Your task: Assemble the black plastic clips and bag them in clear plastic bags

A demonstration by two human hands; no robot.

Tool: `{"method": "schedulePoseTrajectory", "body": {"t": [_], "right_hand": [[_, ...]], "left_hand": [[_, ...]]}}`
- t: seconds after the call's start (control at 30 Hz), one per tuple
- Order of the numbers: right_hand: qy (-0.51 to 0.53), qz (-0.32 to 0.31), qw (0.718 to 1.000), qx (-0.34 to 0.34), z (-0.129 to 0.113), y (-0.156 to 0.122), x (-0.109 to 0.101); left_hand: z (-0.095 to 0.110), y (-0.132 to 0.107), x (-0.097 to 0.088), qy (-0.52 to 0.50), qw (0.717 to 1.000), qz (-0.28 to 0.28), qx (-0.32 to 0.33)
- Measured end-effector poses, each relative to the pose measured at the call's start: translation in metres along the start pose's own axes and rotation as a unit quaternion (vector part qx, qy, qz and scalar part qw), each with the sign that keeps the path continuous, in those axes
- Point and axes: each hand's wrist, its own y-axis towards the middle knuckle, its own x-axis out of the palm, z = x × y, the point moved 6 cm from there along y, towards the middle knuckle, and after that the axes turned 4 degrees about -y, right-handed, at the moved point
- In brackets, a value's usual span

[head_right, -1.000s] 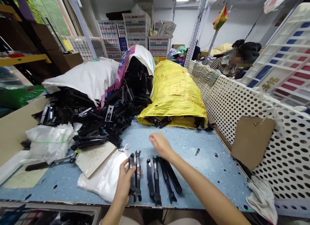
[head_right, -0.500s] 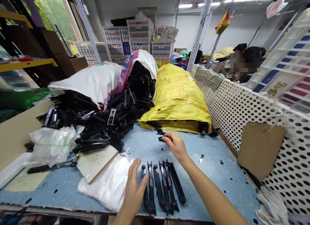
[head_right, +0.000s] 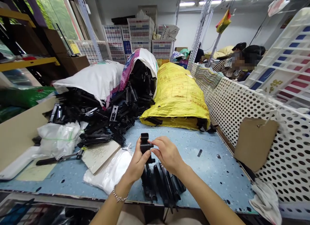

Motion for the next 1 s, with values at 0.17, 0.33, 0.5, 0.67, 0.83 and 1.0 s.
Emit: {"method": "schedulePoseTrajectory", "body": {"t": [0.17, 0.33, 0.5, 0.67, 0.83, 1.0], "right_hand": [[0.084, -0.061, 0.994, 0.028, -0.023, 0.010, 0.003], [0.164, -0.107, 0.970, 0.145, -0.023, -0.002, 0.028], [-0.016, -0.175, 0.984, -0.036, -0.058, -0.037, 0.053], [0.000, -0.203, 0.978, -0.049, -0.071, -0.061, 0.068], [-0.139, -0.172, 0.973, 0.058, -0.017, -0.084, 0.065], [-0.284, -0.128, 0.936, 0.165, 0.066, -0.129, 0.043]], "left_hand": [[0.028, -0.018, -0.001, 0.038, 0.999, -0.024, 0.010], [0.008, -0.022, -0.021, -0.052, 0.993, 0.085, -0.066], [-0.012, -0.021, -0.035, -0.218, 0.947, 0.153, -0.179], [-0.011, -0.033, -0.045, -0.148, 0.961, 0.177, -0.152], [-0.045, -0.049, -0.080, 0.030, 0.957, 0.262, -0.124], [-0.105, -0.046, -0.057, 0.048, 0.956, 0.217, -0.190]]}}
